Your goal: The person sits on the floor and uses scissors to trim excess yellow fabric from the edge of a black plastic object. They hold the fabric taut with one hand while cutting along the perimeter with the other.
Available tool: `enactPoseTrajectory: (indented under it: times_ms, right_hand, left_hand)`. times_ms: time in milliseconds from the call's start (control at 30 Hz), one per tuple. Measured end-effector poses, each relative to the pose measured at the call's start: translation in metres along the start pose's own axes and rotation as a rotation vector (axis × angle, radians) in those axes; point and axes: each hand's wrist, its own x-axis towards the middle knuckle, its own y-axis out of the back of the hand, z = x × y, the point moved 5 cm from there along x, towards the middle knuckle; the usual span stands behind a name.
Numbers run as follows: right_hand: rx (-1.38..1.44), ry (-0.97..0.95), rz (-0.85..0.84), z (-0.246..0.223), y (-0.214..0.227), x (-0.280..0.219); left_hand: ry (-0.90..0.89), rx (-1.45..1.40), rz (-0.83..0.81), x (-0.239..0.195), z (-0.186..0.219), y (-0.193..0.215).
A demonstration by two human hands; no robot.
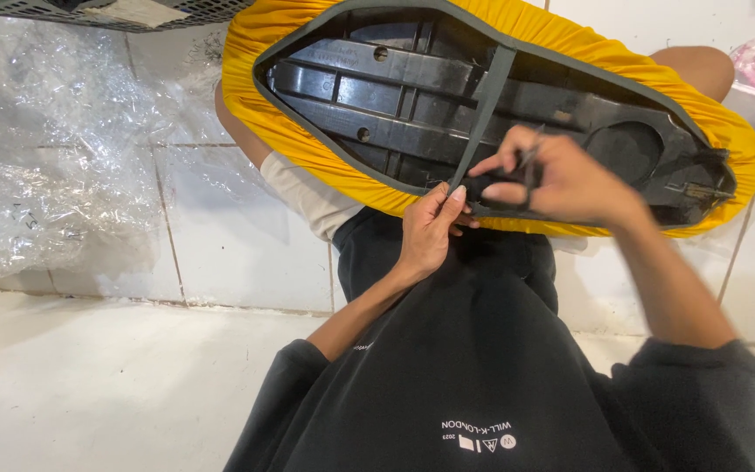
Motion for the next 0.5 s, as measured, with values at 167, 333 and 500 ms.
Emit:
enactPoseTrajectory:
  times_ms: [167,333,500]
  right_hand:
    - [0.019,0.057,0.117,0.039,-0.026,0.006]
    - [0.091,0.019,0.164,0.028,-0.024,0.005]
    - [0.026,0.093,0.231,-0.003,0.002,0.013]
  left_hand:
    - [-0.005,0.008,-0.001,0.0,0.004,0.0]
    - [-0.015,0.024,-0.015,-0.002,0.011,0.001]
    - [-0.098,0.162,-0.043,-0.003,0.024,0.0]
